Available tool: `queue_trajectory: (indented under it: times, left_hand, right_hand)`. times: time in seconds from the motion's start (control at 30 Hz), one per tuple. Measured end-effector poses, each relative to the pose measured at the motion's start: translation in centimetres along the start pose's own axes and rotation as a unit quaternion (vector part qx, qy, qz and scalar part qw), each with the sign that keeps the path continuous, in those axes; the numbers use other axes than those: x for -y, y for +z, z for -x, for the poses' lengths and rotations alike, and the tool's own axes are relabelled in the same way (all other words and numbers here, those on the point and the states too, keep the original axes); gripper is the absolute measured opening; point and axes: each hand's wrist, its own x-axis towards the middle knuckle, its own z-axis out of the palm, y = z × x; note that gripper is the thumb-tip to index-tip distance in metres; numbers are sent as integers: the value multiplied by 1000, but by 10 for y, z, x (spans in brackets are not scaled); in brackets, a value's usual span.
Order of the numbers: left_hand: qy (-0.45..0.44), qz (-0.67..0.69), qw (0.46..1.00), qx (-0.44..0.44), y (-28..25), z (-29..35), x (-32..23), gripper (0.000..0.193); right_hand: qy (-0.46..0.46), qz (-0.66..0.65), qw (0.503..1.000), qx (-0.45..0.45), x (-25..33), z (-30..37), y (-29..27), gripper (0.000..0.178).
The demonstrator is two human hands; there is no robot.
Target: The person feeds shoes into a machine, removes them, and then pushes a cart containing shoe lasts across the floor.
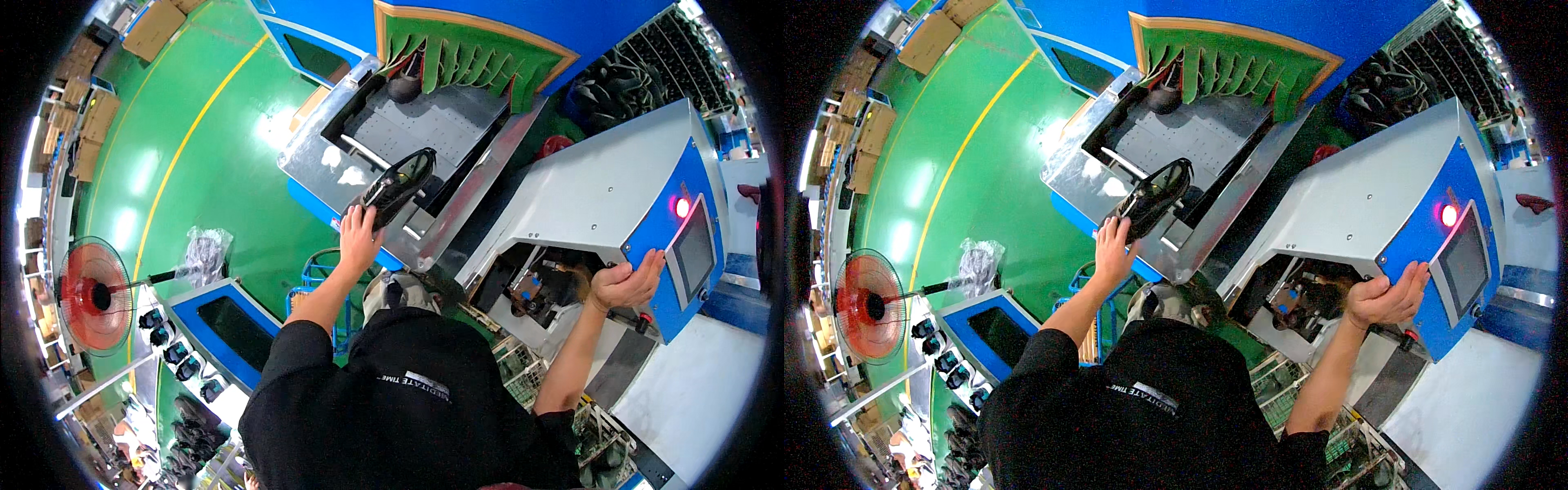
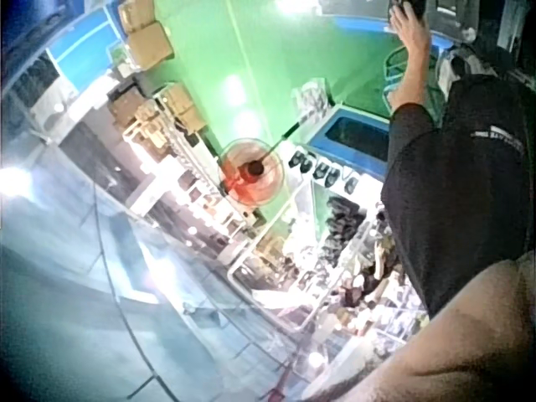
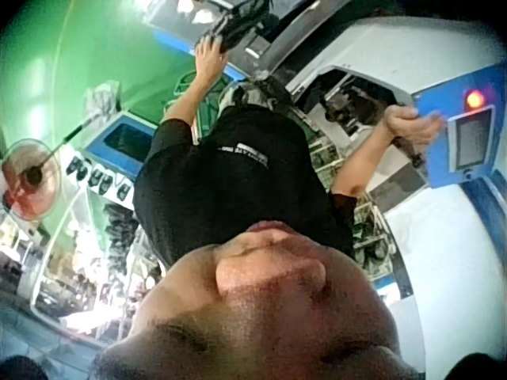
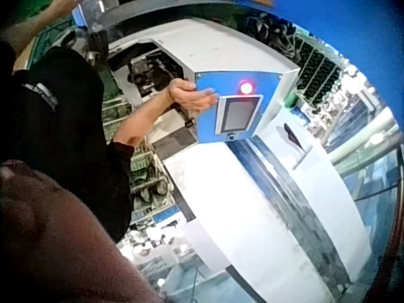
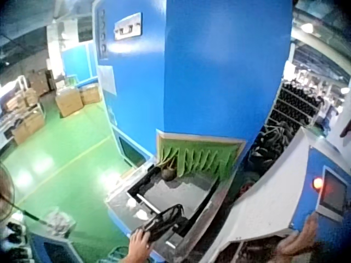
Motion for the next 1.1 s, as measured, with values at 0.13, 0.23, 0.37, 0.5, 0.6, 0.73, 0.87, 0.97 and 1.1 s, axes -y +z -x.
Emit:
queue_trajectory:
  times: [0.13, 0.23, 0.37, 0.5, 0.6, 0.73, 0.87, 0.97, 1.1]
  left_hand:
    - [81, -26, 995, -42, -32, -70, -34, 58]
    - [46, 69, 993, 83, -15, -103, -28, 47]
    - [69, 126, 990, 12, 2, -90, -5, 40]
    - [9, 196, 980, -38, 12, -87, -7, 44]
    - [-51, 243, 969, -18, 11, -83, -8, 44]
    - [-87, 361, 928, -6, 14, -80, 2, 47]
    - [-87, 372, 924, 7, 14, -89, 6, 70]
    - [-60, 176, 969, 163, 9, -107, 5, 101]
    - [-100, 125, 978, 132, 20, -108, 1, 90]
  right_hand:
    - [2, 20, 1000, -1, 1, 0, 3, 45]
    - [-11, 20, 1000, -8, -2, 2, 8, 46]
    - [-29, 28, 999, -4, -3, 5, 6, 47]
    - [-30, 43, 999, -3, -4, 2, 12, 49]
    - [-28, 69, 997, -3, -8, 12, 14, 50]
    - [-18, 69, 997, 0, -5, 12, 13, 51]
    - [-2, 33, 999, -7, 0, 9, 15, 52]
    - [27, 6, 999, 20, -8, 12, -4, 47]
    - [150, -81, 977, 128, 5, 2, -23, 35]
